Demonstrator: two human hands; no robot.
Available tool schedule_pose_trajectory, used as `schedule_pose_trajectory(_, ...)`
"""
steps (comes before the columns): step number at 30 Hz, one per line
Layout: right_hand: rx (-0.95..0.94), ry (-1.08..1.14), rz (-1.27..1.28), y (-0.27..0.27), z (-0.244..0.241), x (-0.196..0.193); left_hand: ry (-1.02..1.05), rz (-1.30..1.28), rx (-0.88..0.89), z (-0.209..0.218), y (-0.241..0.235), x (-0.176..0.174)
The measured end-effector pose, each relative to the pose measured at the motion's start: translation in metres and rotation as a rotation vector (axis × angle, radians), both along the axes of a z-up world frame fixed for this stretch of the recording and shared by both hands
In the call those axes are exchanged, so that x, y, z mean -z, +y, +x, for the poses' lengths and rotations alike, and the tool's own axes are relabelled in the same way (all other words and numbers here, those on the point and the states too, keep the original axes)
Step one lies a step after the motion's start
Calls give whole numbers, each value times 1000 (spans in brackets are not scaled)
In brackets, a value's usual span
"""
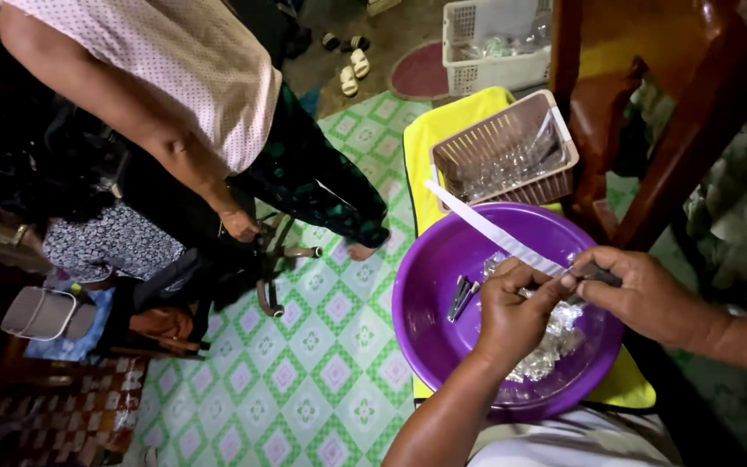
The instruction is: The person prepares items in a purple bowl, using their hands to fold and arrange foil and paper strips while occasionally interacting with other items on the table.
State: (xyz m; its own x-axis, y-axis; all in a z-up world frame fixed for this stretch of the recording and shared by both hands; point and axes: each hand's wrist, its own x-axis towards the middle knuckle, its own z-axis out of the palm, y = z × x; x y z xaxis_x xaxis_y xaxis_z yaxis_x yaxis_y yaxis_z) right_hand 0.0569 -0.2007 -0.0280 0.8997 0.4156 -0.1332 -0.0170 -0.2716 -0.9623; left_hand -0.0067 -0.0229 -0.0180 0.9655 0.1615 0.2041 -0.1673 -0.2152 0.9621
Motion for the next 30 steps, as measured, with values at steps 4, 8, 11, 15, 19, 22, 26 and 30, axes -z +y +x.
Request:
schedule_pose_trajectory(4,17,-18,-32,-4,5,19,-2,-24,-19,1,-3,3)
schedule_pose_trajectory(8,-2,10,-85,-1,6,5,-25,5,-20,1,-4,-4)
schedule_pose_trajectory(11,8,24,12,-2,7,18,-25,5,-14,0,-4,-4)
schedule_pose_trajectory(15,16,73,69,0,5,11,8,-53,-13,1,-1,-4)
schedule_pose_trajectory(19,42,162,120,2,5,7,35,-106,-13,-1,2,-9)
schedule_pose_trajectory(22,33,154,113,1,6,8,2,-67,-28,1,4,-3)
schedule_pose_trajectory(26,45,141,147,4,5,5,-8,-75,-34,4,5,-3)
schedule_pose_trajectory(30,73,52,9,5,4,9,6,-140,-23,2,8,-7)
